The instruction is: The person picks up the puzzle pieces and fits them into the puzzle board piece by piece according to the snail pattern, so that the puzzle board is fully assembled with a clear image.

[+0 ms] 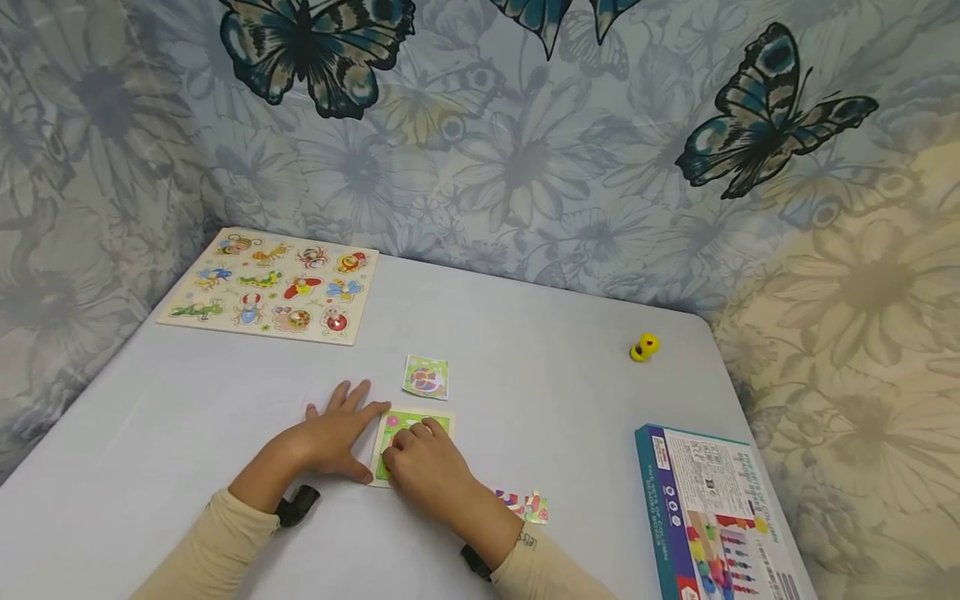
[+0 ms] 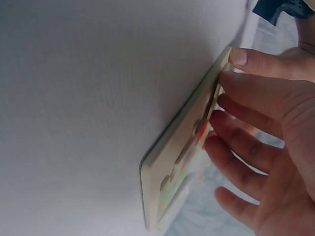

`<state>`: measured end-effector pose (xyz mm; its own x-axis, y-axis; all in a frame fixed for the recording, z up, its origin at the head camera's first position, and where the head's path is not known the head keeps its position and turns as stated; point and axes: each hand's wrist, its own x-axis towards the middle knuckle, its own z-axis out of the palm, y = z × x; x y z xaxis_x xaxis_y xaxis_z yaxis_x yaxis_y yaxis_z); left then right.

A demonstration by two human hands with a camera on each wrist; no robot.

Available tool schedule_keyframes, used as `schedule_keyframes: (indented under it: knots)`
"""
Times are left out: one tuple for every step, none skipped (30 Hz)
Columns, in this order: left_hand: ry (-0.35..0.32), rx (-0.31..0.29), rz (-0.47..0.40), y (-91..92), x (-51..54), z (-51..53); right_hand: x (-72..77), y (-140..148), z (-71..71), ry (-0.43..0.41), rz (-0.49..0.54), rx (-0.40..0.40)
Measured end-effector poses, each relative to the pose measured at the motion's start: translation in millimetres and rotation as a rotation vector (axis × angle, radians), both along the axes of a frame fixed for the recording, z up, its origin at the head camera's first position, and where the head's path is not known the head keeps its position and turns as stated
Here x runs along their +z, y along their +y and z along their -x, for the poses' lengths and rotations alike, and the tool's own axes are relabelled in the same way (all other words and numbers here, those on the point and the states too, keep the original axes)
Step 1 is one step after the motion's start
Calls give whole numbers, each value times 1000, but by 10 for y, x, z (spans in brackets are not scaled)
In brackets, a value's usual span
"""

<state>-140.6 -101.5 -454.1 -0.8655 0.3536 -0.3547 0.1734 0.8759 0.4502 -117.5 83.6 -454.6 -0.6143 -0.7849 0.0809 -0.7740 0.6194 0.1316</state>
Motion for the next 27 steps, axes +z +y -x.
schedule_keyframes:
  knots:
    - [0, 1, -1, 6, 5, 0, -4, 1, 2, 8, 4, 1]
    - [1, 2, -3, 12, 13, 0, -6, 3, 3, 15, 8, 1]
    - [2, 2, -4, 18, 17, 1, -8, 6, 3, 20, 10, 1]
    - [2, 2, -5, 24, 22, 2, -10, 11, 3, 23, 12, 0]
    - [2, 2, -5, 29, 25, 3, -12, 17, 2, 19, 16, -4]
    - [1, 3, -5, 34, 26, 4, -13, 23, 1, 15, 17, -8]
    - [1, 3, -5, 39, 28, 5, -13, 30, 0, 8, 19, -10]
    - [1, 3, -4, 43, 26, 5, -13, 38, -1, 1, 18, -11]
    - [1, 3, -3, 47, 26, 5, -14, 48, -2, -6, 16, -12]
    - [0, 3, -3, 51, 24, 5, -12, 59, -4, -14, 14, -13]
    - [-1, 3, -3, 55, 21, 4, -11, 73, -5, -25, 12, -13]
    - [-1, 1, -4, 59, 14, 3, -7, 92, -9, -36, 10, -14]
    - [-1, 0, -4, 63, 8, 1, -1, 115, -13, -48, 7, -19]
    - [-1, -2, -5, 66, 5, -1, 6, 142, -19, -60, 5, -25]
    - [-1, -2, -7, 70, 4, -4, 16, 175, -26, -73, 6, -34]
    - [-1, -2, -9, 72, 1, -7, 28, 212, -34, -83, 8, -44]
    - [-1, -2, -10, 73, -1, -11, 38, 251, -42, -94, 12, -57]
    - [-1, 0, -12, 72, -1, -14, 54, 294, -52, -104, 17, -73]
    - [1, 2, -13, 71, 0, -17, 67, 339, -62, -112, 22, -87]
    - [3, 5, -16, 68, 3, -19, 80, 384, -70, -117, 29, -102]
    - [7, 7, -17, 63, 2, -20, 94, 432, -80, -121, 35, -116]
    - [9, 7, -17, 57, 0, -20, 106, 480, -89, -124, 41, -131]
    - [11, 8, -17, 50, 0, -20, 120, 529, -99, -131, 47, -144]
    - [12, 9, -17, 42, 0, -18, 135, 579, -109, -137, 51, -156]
    - [12, 8, -16, 35, -1, -16, 143, 631, -119, -142, 54, -166]
    - [11, 7, -14, 27, -1, -15, 151, 682, -128, -148, 57, -176]
    - [11, 6, -12, 20, -3, -13, 159, 734, -138, -156, 58, -186]
